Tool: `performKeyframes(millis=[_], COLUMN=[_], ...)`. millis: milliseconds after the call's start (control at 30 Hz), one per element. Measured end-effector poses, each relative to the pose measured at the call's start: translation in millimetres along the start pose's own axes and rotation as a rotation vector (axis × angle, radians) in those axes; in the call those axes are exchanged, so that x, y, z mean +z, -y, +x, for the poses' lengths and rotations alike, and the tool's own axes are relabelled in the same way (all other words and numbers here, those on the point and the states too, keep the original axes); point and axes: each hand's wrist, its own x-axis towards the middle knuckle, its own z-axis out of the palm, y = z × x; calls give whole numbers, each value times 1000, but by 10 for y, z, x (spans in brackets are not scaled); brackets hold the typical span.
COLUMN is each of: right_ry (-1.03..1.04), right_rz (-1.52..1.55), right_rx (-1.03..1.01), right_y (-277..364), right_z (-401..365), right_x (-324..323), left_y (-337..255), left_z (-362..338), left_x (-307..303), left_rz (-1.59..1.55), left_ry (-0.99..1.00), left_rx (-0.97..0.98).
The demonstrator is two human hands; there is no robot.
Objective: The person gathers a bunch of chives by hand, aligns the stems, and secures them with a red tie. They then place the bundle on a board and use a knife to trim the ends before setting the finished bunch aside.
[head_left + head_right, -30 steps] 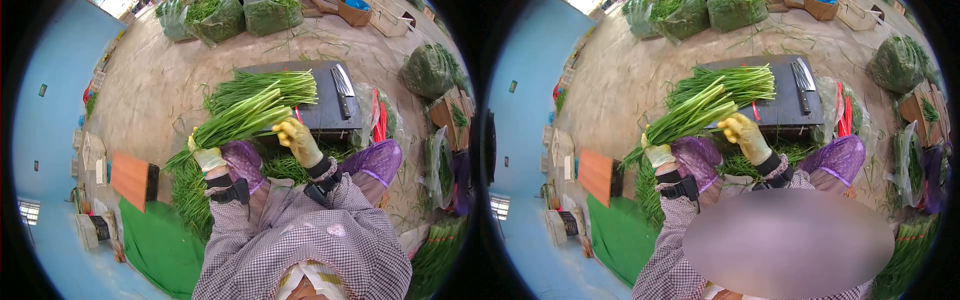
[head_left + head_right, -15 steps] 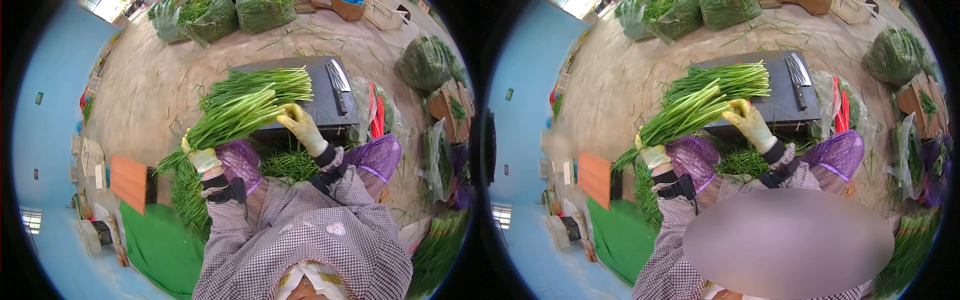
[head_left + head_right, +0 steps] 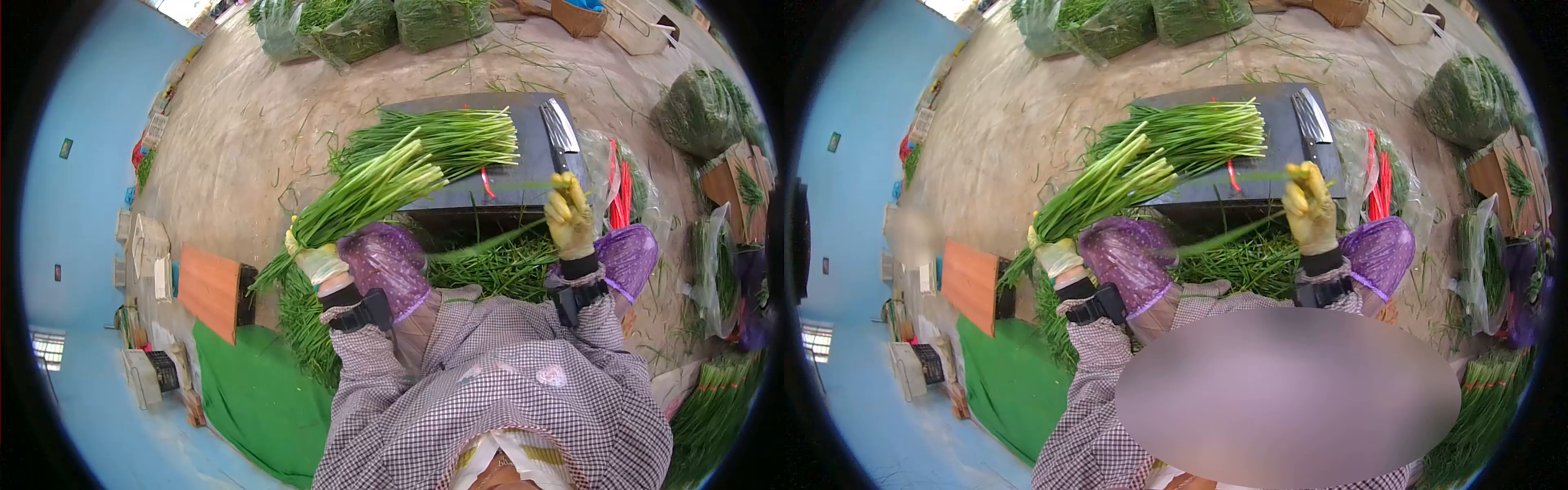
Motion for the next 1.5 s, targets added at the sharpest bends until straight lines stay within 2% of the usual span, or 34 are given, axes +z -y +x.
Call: performKeyframes(millis=[100, 167, 233, 333, 400, 500, 567, 633, 733, 767, 833, 900, 967, 1000, 1033, 1100, 1200, 1300, 1433, 1467, 1500], right_ry=[70, 53, 181, 120, 82, 24, -73, -137, -48, -33, -137, -70, 36, 45, 46, 78, 199, 214, 336, 385, 424], right_rz=[-224, -649, -936, -800, -706, -566, -547, -559, -884, -1004, -1038, -970, -975, -986, -1061, -1495, -1476, -985, -1054, -1315, -1453], right_rx=[155, 264, 388, 394, 336, 400, 330, 239, 172, 46, 83, 60, -37, -164, -173, -120, -263, 151, 279, 161, 69], right_y=[-49, -222, -528, -934, -1148, -1231, -1282, -1307, -1250, -1183, -933, -912, -970, -1055, -1080, -1262, -1543, -1360, -1123, -1041, -990], right_z=[-17, -29, -1, 82, 193, 237, 133, 50, 8, -16, -4, -34, -153, -171, -151, 20, 211, 164, -5, -69, -107], right_x=[-236, 53, 311, 794, 777, 632, 671, 701, 489, 384, 202, 126, 467, 700, 886, 829, 660, 737, 613, 630, 592], left_y=[-26, 17, 115, 211, 247, 256, 231, 241, 251, 218, 106, 70, 89, 127, 162, 235, 304, 266, 270, 304, 326], left_z=[-203, -220, -185, -218, -258, -267, -307, -354, -281, -234, -175, -190, -240, -205, -226, -320, -244, -276, -175, -118, -73], left_x=[194, 258, 274, 338, 364, 355, 408, 448, 396, 351, 292, 273, 315, 291, 342, 453, 370, 400, 221, 165, 104], left_rz=[-5, -65, -59, -71, -71, -49, -33, -35, -64, -48, -22, -58, -99, -63, -52, -23, -56, -81, -74, -71, -66], left_ry=[40, 46, 24, 26, 37, 55, 67, 38, -60, -39, -2, 0, 33, 23, 13, -8, 3, 3, 63, 65, 68], left_rx=[-42, -91, -75, -85, -85, -60, -60, -48, -12, 4, 42, 10, -18, 7, 0, -10, -39, -90, -104, -92, -81])
